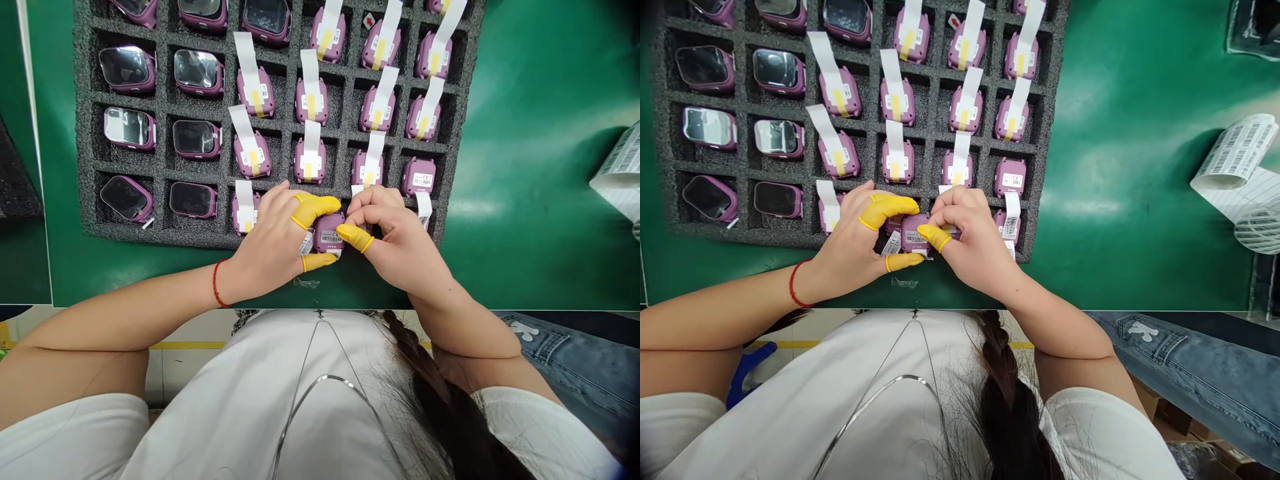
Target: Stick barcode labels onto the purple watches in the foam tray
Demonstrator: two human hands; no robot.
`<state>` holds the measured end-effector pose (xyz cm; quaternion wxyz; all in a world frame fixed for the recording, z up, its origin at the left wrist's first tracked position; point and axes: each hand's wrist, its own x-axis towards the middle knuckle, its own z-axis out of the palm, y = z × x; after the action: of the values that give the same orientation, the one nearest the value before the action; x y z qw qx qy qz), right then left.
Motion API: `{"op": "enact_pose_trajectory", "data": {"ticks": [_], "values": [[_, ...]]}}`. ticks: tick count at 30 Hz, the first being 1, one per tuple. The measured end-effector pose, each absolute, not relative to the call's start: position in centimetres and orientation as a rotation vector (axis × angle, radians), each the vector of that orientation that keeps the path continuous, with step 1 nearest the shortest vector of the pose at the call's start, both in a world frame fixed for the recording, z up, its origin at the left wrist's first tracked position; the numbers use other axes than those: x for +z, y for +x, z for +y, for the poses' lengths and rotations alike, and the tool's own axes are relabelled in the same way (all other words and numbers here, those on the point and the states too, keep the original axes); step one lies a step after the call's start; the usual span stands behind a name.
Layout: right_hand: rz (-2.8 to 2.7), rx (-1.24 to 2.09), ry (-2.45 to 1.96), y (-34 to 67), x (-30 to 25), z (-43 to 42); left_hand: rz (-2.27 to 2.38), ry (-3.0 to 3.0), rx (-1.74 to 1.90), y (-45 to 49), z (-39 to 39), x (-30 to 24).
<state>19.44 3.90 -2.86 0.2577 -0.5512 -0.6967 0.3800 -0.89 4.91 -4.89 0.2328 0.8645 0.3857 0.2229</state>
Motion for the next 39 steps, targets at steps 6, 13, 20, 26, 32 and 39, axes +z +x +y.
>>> {"op": "enact_pose_trajectory", "data": {"ticks": [6, 13, 20, 26, 32, 39], "values": [[-1.94, 0.907, -1.462, 19.3, -2.8, 3.6, 1.064, 2.372, 0.608, -0.8, 4.8, -4.9], [-2.01, 0.654, -1.515, 20.3, -2.1, 3.7, 0.928, 2.358, 0.401, -1.7, 5.7, -3.5], [-2.05, 0.713, -1.615, 19.0, -3.9, 4.1, 1.043, 2.383, 0.448, -1.2, 5.5, -3.7], [-1.931, 0.822, -1.598, 18.9, -3.8, 4.5, 1.129, 2.346, 0.429, -0.6, 5.3, -3.9], [-1.691, 0.893, -1.505, 20.7, -2.2, 5.2, 1.024, 2.253, 0.434, 0.0, 5.4, -2.2], [-1.371, 0.687, -1.438, 22.7, -1.6, 6.0, 1.131, 1.991, 0.72, 5.7, 17.1, -0.1]]}}
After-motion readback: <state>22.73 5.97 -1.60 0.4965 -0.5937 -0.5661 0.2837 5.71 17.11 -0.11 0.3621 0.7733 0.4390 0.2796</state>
